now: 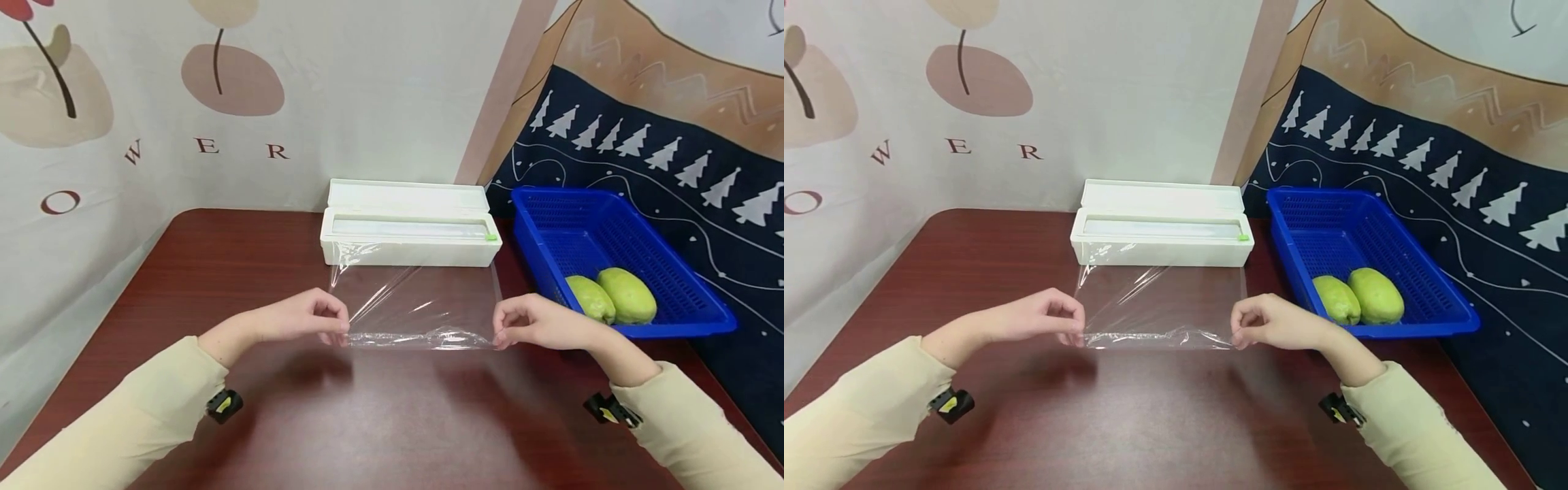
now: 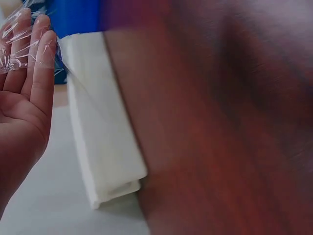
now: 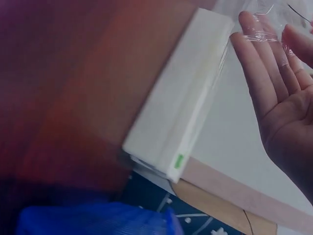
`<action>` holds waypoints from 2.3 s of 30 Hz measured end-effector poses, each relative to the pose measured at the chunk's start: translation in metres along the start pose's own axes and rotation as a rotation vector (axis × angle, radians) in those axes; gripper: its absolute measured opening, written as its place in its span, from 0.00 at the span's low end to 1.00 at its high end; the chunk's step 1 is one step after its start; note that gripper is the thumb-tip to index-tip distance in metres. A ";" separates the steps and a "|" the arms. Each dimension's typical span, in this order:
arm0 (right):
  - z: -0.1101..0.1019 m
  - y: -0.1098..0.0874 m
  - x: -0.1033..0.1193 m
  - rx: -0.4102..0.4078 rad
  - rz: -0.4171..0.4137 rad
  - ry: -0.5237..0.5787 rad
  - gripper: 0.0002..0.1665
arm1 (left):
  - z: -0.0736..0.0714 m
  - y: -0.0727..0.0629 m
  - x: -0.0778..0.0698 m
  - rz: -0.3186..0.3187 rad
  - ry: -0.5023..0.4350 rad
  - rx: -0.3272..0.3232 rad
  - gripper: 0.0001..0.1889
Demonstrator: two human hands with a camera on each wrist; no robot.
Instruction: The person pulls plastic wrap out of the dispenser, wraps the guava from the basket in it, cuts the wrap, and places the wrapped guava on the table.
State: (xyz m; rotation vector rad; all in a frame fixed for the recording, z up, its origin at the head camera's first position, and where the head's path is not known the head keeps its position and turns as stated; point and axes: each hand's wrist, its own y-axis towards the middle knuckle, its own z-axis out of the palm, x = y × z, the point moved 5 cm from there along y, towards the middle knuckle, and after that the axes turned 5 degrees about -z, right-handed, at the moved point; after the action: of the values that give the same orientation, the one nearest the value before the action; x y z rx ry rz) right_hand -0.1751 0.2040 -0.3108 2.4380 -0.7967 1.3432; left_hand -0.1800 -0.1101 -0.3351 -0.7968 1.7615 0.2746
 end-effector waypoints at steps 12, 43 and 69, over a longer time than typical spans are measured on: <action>0.032 0.000 -0.031 0.053 0.057 -0.253 0.09 | 0.025 0.011 0.037 -0.057 0.065 0.035 0.09; 0.055 -0.009 -0.051 -0.064 -0.079 -0.741 0.21 | 0.047 0.000 0.048 0.077 0.613 -0.104 0.17; 0.038 -0.003 -0.065 -0.139 0.129 -0.756 0.55 | 0.020 0.007 0.055 0.011 0.901 -0.347 0.51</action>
State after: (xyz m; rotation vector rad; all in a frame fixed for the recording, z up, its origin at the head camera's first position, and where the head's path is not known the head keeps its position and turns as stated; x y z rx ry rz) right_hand -0.1748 0.2113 -0.3860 2.8097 -1.1681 0.3280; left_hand -0.1778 -0.1144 -0.3942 -1.2873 2.5984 0.2471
